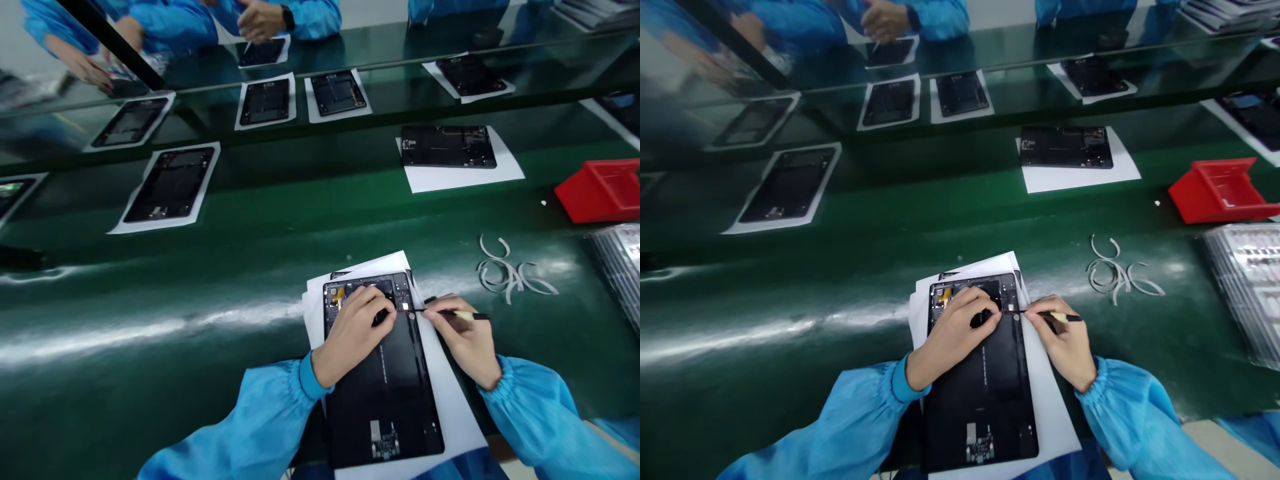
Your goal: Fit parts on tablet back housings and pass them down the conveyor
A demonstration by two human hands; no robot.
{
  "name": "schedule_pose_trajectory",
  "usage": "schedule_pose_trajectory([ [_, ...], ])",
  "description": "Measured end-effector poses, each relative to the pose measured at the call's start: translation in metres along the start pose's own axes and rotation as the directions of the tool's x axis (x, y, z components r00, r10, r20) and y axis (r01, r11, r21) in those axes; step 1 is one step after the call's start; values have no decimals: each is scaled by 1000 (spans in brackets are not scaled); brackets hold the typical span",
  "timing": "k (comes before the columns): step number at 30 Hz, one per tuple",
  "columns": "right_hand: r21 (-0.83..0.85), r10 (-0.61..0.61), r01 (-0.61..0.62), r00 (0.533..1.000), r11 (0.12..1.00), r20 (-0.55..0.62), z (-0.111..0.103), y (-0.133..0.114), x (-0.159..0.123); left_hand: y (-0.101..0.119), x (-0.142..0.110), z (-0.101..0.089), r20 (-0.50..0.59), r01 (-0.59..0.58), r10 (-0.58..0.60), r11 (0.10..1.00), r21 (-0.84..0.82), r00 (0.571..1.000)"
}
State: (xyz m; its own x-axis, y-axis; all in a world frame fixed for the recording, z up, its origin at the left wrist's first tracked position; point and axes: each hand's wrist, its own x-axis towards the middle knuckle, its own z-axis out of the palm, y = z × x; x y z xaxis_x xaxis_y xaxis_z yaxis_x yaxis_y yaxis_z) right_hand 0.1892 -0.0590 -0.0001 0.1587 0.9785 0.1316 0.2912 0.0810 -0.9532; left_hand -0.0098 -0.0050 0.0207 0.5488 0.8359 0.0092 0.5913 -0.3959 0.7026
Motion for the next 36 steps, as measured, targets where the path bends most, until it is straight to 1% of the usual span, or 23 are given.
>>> schedule_pose_trajectory([
  [3,11,7,-6,999,1000,-32,2,-2,1,1,2,-1,-4,6,-6,1000,-10,1000],
  [11,34,36,-39,996,999,78,6,-2,6,1,3,-2,-11,17,-18,999,-42,1000],
  [18,12,-5,4,993,1000,118,7,-1,6,-1,2,1,-34,-9,8,1000,-17,999],
  [21,7,16,-17,995,1000,102,5,0,6,-1,2,1,-50,-12,12,1000,-6,999],
  [26,0,58,-58,995,998,87,-1,3,4,1,3,1,-32,9,-9,1000,-8,999],
  [33,-37,48,-46,998,998,51,-5,8,1,4,4,3,-42,57,-58,998,-8,997],
  [36,-49,25,-24,999,999,29,-4,7,0,4,6,5,-42,63,-63,998,-13,997],
])
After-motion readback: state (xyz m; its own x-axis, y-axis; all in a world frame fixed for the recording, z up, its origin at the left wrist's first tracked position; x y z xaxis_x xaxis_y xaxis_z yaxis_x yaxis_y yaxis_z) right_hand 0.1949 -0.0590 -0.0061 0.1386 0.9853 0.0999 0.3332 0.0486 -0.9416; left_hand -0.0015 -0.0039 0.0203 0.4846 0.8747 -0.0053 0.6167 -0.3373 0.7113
